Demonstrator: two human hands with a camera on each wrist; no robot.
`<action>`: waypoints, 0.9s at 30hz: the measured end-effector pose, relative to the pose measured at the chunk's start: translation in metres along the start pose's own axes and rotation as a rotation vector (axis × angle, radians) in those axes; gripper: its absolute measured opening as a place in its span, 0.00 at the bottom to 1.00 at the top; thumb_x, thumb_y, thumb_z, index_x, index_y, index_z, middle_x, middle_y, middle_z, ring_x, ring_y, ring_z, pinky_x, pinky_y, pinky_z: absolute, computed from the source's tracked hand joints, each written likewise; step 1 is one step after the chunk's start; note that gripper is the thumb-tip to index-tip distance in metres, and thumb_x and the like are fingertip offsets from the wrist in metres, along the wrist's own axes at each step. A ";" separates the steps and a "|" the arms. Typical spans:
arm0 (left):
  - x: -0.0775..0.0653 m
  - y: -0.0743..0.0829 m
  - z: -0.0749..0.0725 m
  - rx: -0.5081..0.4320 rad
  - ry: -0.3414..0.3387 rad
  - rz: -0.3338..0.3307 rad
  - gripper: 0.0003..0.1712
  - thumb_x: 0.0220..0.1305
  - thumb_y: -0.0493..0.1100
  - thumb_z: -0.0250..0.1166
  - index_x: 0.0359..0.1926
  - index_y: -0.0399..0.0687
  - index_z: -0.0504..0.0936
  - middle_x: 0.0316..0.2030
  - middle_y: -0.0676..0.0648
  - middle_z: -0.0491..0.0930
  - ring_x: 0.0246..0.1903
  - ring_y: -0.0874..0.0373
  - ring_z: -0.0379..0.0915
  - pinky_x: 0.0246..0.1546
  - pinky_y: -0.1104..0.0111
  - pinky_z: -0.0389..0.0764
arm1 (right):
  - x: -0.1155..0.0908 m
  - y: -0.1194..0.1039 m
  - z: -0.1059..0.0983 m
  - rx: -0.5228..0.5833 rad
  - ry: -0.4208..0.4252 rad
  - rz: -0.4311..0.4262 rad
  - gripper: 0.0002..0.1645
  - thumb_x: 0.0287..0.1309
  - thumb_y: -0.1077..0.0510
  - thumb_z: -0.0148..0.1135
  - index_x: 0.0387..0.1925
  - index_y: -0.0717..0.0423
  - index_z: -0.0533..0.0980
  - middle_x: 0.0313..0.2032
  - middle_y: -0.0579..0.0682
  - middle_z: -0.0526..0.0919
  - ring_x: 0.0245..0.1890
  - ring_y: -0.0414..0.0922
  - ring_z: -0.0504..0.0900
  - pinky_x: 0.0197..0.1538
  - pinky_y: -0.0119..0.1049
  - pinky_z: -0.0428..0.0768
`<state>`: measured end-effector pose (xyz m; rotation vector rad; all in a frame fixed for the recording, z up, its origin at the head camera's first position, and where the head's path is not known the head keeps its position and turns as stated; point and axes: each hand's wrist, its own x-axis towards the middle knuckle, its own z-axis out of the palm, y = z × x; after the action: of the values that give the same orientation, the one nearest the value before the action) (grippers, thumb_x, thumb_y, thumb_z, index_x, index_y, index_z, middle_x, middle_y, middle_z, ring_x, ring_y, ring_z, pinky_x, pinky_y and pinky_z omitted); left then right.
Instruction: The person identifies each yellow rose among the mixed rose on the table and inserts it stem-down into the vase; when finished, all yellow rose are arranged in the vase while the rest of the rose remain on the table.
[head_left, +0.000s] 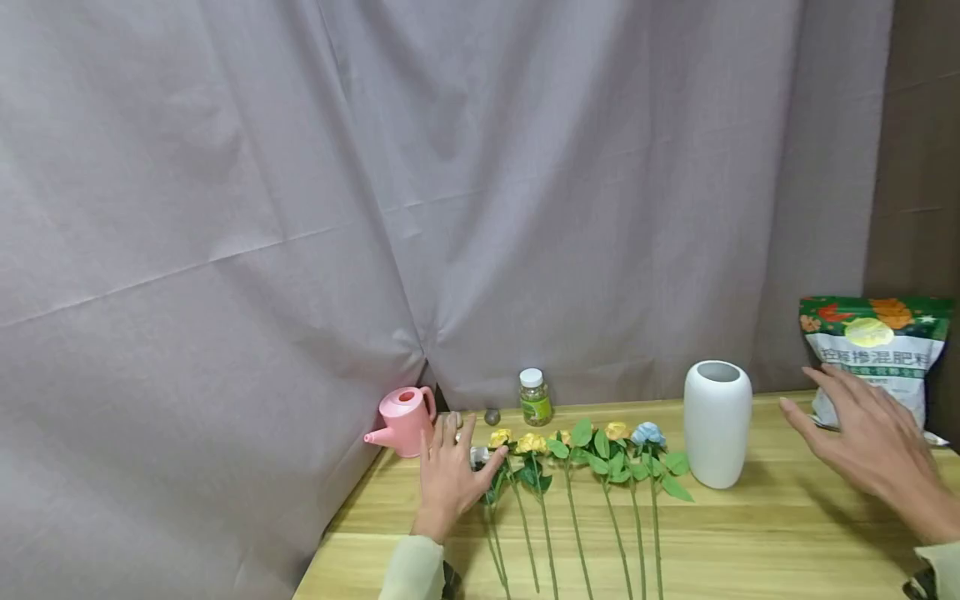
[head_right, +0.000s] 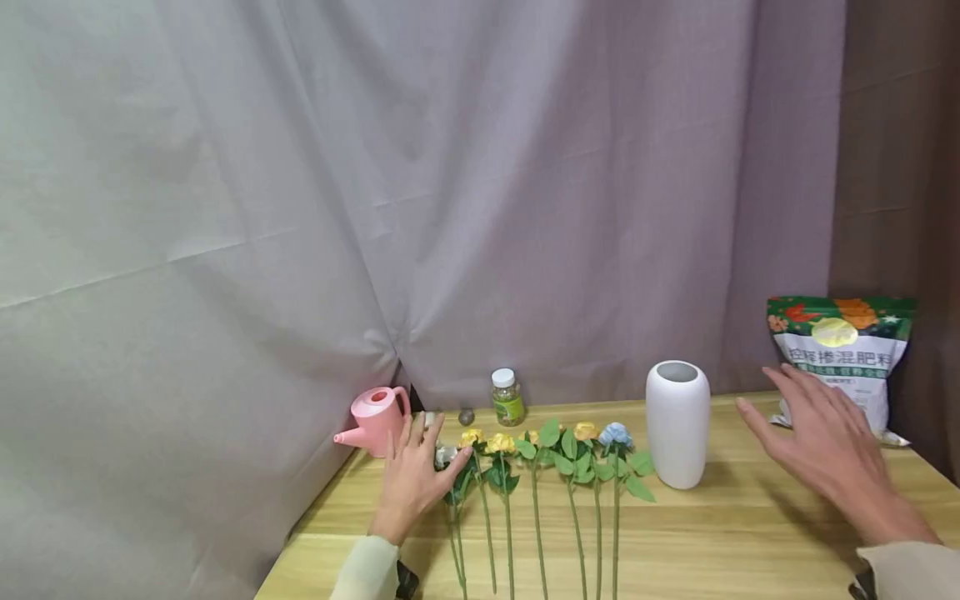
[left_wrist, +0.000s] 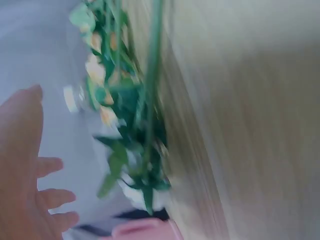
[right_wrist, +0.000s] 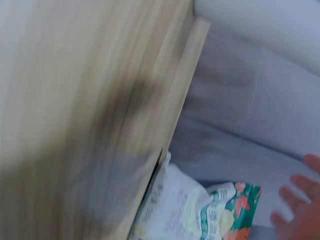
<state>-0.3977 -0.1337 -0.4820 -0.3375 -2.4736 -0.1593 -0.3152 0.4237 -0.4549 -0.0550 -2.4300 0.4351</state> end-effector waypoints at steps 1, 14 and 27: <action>-0.001 0.005 -0.002 -0.034 0.027 0.024 0.45 0.62 0.78 0.53 0.68 0.55 0.74 0.68 0.40 0.73 0.71 0.41 0.64 0.72 0.42 0.60 | -0.001 -0.004 0.000 0.063 -0.001 -0.004 0.48 0.65 0.35 0.58 0.77 0.52 0.56 0.75 0.67 0.56 0.73 0.72 0.52 0.67 0.76 0.46; -0.014 0.064 -0.013 -0.400 -0.225 -0.057 0.23 0.57 0.39 0.73 0.12 0.49 0.71 0.10 0.57 0.66 0.11 0.67 0.57 0.12 0.75 0.62 | -0.011 -0.056 0.026 0.501 -0.148 0.063 0.56 0.60 0.43 0.70 0.79 0.50 0.49 0.67 0.68 0.66 0.59 0.64 0.72 0.39 0.17 0.74; -0.026 0.062 0.003 -0.533 -0.286 -0.157 0.27 0.50 0.34 0.75 0.06 0.51 0.68 0.03 0.66 0.59 0.05 0.75 0.52 0.09 0.76 0.54 | -0.016 -0.064 0.044 0.527 -0.117 0.147 0.55 0.59 0.41 0.71 0.78 0.53 0.53 0.66 0.69 0.71 0.56 0.50 0.76 0.46 0.31 0.81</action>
<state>-0.3622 -0.0787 -0.4979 -0.4080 -2.7082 -0.9013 -0.3254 0.3477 -0.4758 0.0206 -2.3523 1.1581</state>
